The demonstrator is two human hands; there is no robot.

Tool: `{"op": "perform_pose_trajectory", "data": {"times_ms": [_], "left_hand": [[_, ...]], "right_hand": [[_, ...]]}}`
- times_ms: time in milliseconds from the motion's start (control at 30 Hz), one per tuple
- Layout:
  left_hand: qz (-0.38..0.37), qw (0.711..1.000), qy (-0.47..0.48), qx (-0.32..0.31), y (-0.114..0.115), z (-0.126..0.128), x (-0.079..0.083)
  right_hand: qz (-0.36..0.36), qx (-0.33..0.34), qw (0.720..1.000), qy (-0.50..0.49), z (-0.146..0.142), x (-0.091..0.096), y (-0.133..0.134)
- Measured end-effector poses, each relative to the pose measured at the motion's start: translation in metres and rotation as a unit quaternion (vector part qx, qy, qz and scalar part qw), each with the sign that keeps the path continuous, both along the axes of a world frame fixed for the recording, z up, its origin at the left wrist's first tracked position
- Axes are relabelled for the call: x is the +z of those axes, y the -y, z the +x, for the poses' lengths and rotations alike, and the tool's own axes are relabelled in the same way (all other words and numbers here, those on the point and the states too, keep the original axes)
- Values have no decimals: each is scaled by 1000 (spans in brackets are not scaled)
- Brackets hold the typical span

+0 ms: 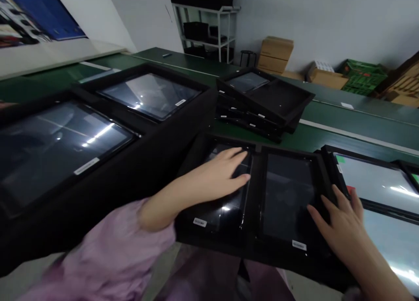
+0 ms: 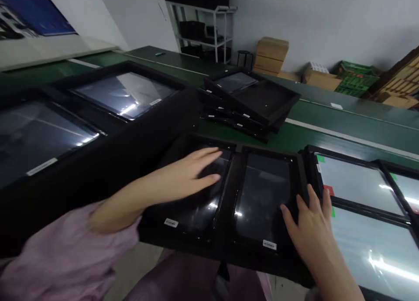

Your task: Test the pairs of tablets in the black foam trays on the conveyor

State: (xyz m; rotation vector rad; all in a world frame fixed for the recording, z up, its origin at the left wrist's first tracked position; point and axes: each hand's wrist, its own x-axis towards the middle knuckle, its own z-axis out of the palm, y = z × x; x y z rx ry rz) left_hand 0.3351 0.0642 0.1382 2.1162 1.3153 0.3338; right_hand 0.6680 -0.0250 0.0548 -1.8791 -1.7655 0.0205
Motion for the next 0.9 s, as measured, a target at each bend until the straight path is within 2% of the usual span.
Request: {"op": "perform_pose_trajectory", "data": {"times_ms": [67,100,167,233,467,600,700,900], "left_hand": [[-4,993,-115,-39,-29,30,-15],[25,987,-154,-40,-43,42,-23],[54,980,-189,-41,-65,59,-35],[66,980,-184,-37,-78,65,-42],[100,985,-141,-4,-79,60,-49],[84,989,-123,-21,-82,57,-49],[64,990,-120,-28,-82,56,-47],[104,986,-130,3,-74,62,-46]], "right_hand": [[-42,-40,995,76,-2,-15,-32],[-39,-54,994,87,-2,-21,-46],[-33,-73,992,100,-1,-29,-64],[-24,-83,991,102,0,-33,-71],[-14,-119,989,87,7,-35,-87],[-2,-120,989,82,8,-37,-96],[9,-111,991,80,7,-38,-92],[27,-93,991,88,1,-39,-77]]}}
